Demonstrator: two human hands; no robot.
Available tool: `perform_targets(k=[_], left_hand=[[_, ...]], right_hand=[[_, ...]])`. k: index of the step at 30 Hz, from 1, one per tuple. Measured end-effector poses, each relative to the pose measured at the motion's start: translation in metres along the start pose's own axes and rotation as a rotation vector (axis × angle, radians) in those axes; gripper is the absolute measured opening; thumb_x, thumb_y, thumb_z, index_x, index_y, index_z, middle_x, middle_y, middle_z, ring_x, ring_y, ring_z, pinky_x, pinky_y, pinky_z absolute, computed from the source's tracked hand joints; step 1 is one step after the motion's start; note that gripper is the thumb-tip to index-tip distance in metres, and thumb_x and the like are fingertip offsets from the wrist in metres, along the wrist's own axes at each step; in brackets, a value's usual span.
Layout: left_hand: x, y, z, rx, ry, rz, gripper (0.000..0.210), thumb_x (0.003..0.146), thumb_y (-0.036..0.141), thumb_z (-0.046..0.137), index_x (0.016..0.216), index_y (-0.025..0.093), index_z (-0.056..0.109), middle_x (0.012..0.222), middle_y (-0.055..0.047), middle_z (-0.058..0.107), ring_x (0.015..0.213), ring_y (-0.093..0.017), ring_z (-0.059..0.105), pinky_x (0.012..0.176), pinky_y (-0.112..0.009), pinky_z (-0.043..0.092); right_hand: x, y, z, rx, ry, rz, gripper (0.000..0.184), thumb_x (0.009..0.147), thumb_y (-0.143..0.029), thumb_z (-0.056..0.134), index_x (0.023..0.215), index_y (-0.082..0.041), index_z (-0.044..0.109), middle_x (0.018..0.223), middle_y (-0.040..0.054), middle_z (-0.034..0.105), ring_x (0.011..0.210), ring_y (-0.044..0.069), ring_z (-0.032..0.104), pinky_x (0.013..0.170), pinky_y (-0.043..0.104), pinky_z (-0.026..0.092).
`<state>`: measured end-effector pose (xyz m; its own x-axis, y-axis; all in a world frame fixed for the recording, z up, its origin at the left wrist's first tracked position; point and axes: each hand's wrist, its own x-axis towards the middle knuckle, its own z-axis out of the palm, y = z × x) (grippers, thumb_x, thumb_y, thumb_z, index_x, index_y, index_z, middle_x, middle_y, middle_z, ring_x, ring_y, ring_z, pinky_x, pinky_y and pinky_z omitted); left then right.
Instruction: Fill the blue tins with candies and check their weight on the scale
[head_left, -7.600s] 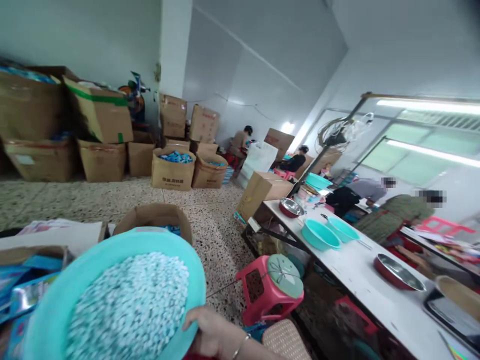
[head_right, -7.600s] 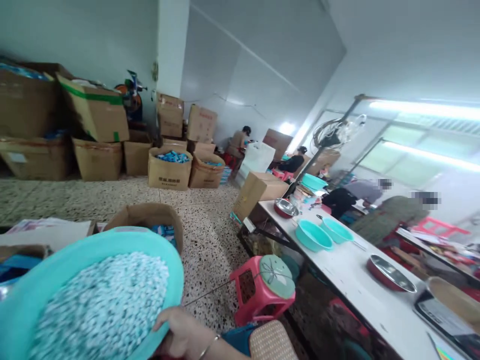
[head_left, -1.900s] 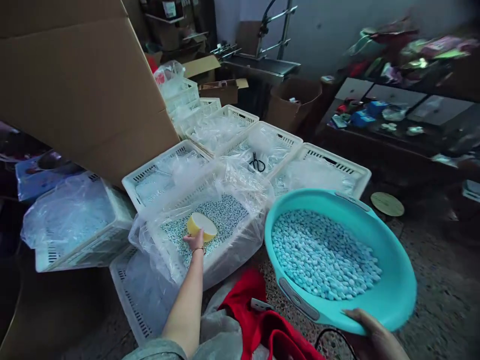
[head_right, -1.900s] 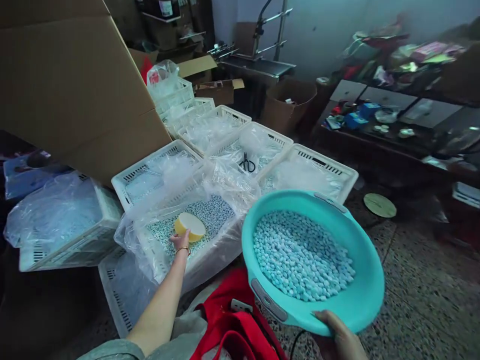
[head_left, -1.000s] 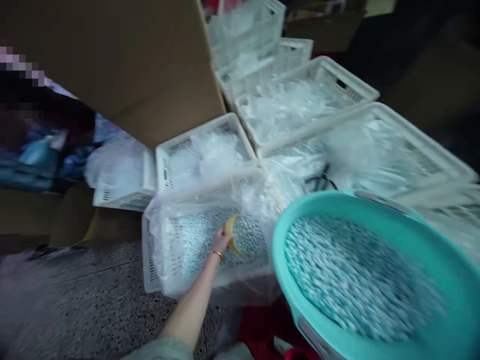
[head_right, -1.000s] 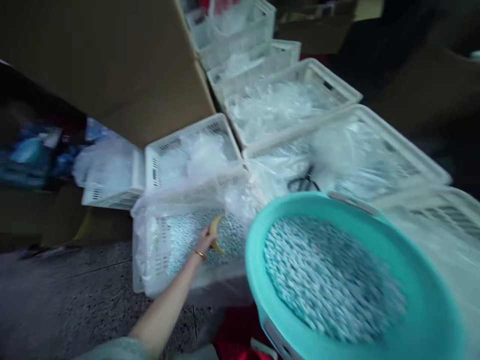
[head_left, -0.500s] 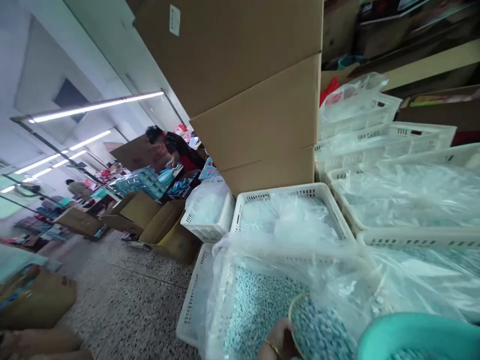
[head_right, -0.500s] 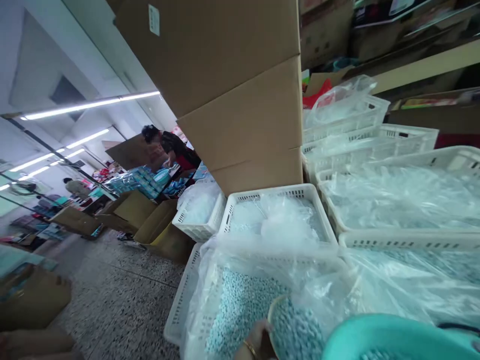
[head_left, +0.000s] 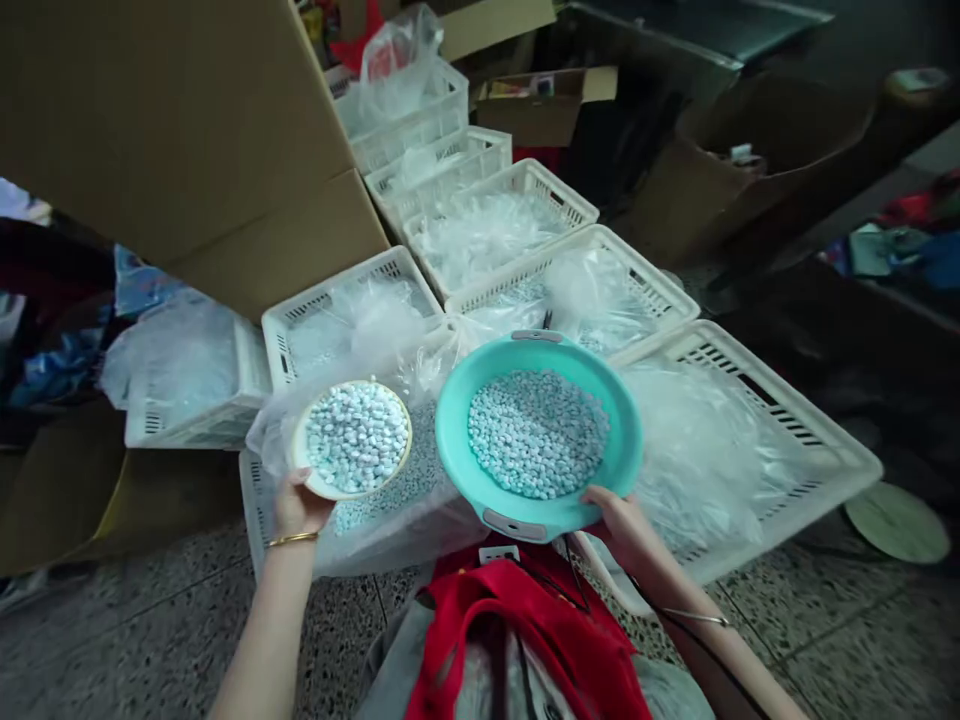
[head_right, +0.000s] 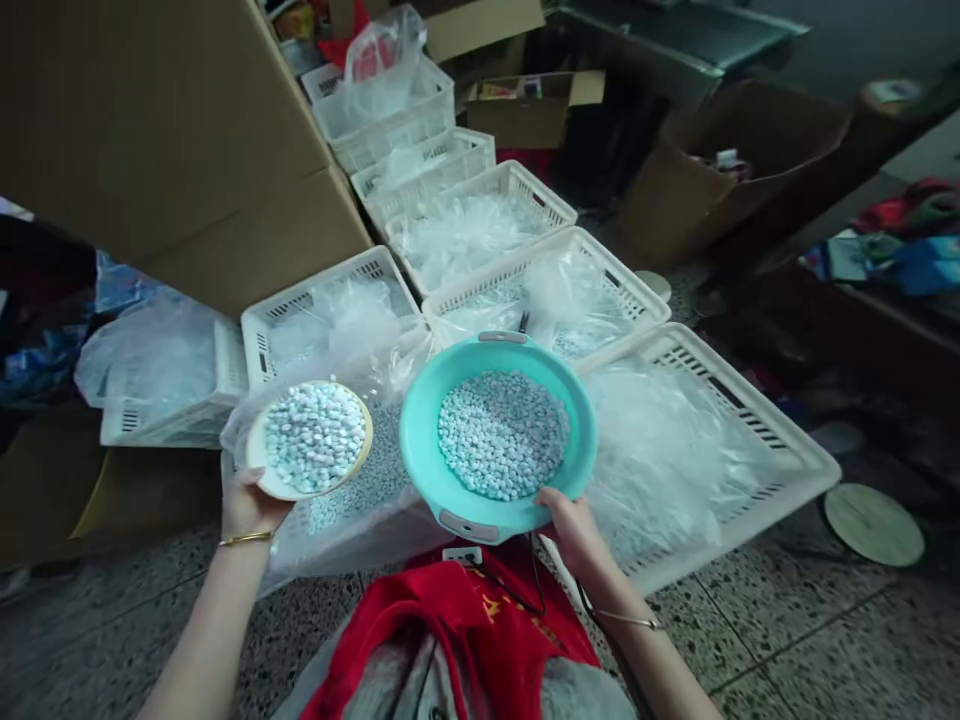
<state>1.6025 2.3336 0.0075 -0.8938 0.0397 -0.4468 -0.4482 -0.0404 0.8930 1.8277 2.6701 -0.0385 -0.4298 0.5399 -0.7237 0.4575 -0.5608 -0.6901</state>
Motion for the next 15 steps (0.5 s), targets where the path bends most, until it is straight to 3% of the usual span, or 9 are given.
perform_targets(k=[3, 6, 8, 11, 15], left_hand=[[-0.011, 0.029, 0.029, 0.066, -0.167, 0.095, 0.062, 0.071, 0.044, 0.055, 0.128, 0.022, 0.053, 0.114, -0.004, 0.067, 0.114, -0.029, 0.058, 0.091, -0.046, 0.050], [-0.014, 0.038, 0.084, 0.266, -0.292, 0.121, 0.070, 0.066, 0.044, 0.061, 0.130, 0.015, 0.052, 0.115, -0.008, 0.066, 0.109, -0.032, 0.060, 0.090, -0.048, 0.052], [-0.014, 0.032, 0.124, 0.498, -0.337, 0.241, 0.077, 0.062, 0.042, 0.068, 0.131, 0.015, 0.051, 0.118, -0.010, 0.063, 0.109, -0.032, 0.060, 0.093, -0.050, 0.051], [-0.022, 0.012, 0.170, 0.943, -0.402, 0.661, 0.085, 0.056, 0.033, 0.076, 0.135, 0.017, 0.049, 0.127, -0.013, 0.054, 0.116, -0.034, 0.053, 0.102, -0.052, 0.045], [-0.036, -0.012, 0.189, 1.305, -0.597, 1.246, 0.083, 0.061, 0.027, 0.076, 0.138, 0.021, 0.046, 0.133, -0.016, 0.044, 0.122, -0.036, 0.046, 0.102, -0.053, 0.044]], right_hand=[[0.000, -0.004, 0.010, 0.083, -0.022, 0.102, 0.020, 0.053, -0.023, 0.059, 0.062, -0.022, 0.042, 0.049, -0.0094, 0.041, 0.045, 0.008, 0.037, 0.043, 0.022, 0.038], [-0.001, -0.003, 0.012, 0.111, -0.055, 0.127, 0.020, 0.052, -0.022, 0.056, 0.065, -0.022, 0.042, 0.048, -0.0086, 0.041, 0.046, 0.010, 0.040, 0.042, 0.023, 0.040], [0.001, -0.002, 0.012, 0.130, -0.050, 0.143, 0.020, 0.051, -0.021, 0.055, 0.067, -0.022, 0.044, 0.048, -0.0080, 0.042, 0.047, 0.011, 0.042, 0.043, 0.024, 0.043], [0.004, -0.001, 0.012, 0.162, -0.045, 0.130, 0.022, 0.050, -0.019, 0.055, 0.070, -0.022, 0.046, 0.049, -0.0075, 0.045, 0.048, 0.013, 0.044, 0.043, 0.026, 0.046], [0.008, -0.001, 0.011, 0.199, -0.036, 0.118, 0.021, 0.050, -0.019, 0.054, 0.069, -0.022, 0.045, 0.048, -0.0079, 0.044, 0.045, 0.012, 0.043, 0.039, 0.024, 0.040]])
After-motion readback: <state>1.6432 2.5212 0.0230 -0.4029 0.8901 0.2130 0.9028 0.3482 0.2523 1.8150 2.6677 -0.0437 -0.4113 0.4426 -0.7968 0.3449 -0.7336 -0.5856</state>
